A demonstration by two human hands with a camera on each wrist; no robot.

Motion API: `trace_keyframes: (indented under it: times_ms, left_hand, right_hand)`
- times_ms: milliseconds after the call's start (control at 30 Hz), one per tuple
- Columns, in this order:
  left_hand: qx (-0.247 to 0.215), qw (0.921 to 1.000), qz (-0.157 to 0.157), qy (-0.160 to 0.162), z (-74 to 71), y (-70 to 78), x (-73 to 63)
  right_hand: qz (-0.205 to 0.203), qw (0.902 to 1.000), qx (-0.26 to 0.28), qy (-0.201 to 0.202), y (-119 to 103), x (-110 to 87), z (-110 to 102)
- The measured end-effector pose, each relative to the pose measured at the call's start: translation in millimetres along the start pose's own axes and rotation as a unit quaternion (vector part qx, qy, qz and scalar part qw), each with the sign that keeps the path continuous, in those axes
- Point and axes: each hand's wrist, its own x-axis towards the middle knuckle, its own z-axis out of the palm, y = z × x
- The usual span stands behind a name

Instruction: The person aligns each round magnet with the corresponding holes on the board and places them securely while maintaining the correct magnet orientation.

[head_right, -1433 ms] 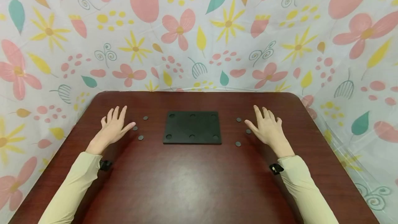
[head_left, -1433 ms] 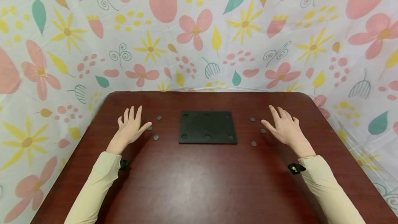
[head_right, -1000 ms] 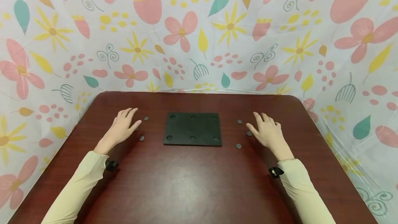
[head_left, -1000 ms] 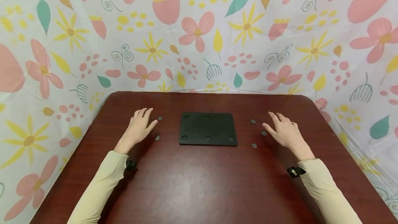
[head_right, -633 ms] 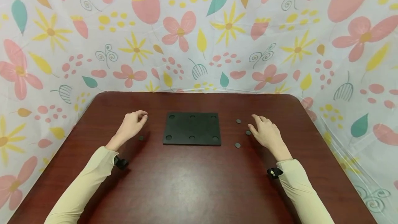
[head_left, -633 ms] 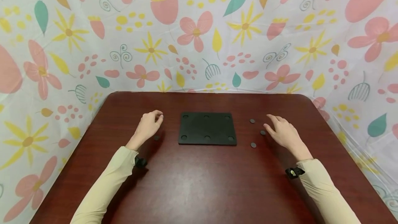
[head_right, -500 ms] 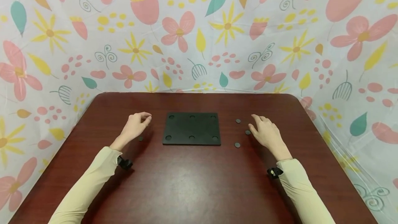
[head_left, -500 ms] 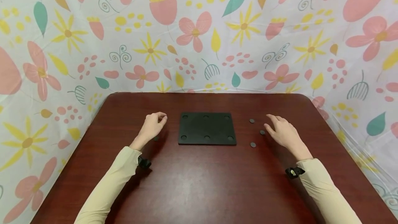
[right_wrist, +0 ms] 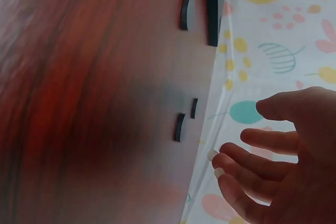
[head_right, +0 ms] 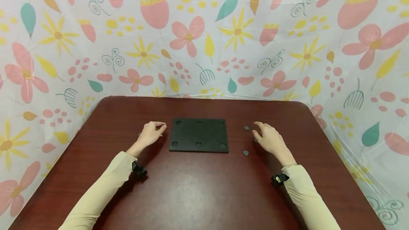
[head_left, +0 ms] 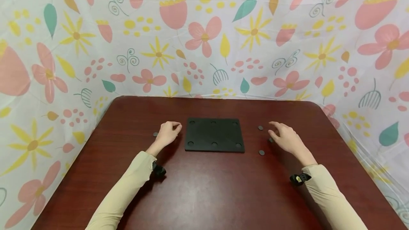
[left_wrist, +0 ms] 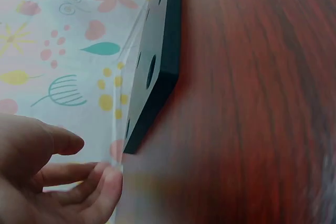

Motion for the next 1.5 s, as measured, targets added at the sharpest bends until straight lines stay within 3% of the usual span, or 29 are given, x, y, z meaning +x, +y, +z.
trace_keyframes:
  times_ms: [133,400,600,867,1300,1500]
  left_hand:
    - [-0.002,0.9999,-0.010,0.007,6.8,3.6,2.3]
    - [-0.023,0.9987,-0.045,-0.010,15.6,4.0,5.6]
    - [-0.002,0.9994,-0.035,-0.007,20.4,2.1,6.8]
    - [0.001,0.9996,-0.025,-0.008,23.9,4.0,9.2]
    - [-0.007,0.9984,-0.053,-0.018,28.0,12.6,7.8]
    - [-0.012,0.9975,-0.070,-0.005,31.4,15.9,7.1]
  right_hand:
    - [0.002,0.9999,0.010,-0.012,1,1.7,4]
    - [0.006,0.9997,0.020,-0.013,5,6.0,6]
    - [0.011,0.9995,0.030,-0.002,10,10.4,6]
    - [0.040,0.9980,0.044,-0.019,18,11.5,5]
    - [0.056,0.9972,0.047,-0.019,17,15.4,7]
    - [0.056,0.9968,0.051,-0.026,22,17.0,9]
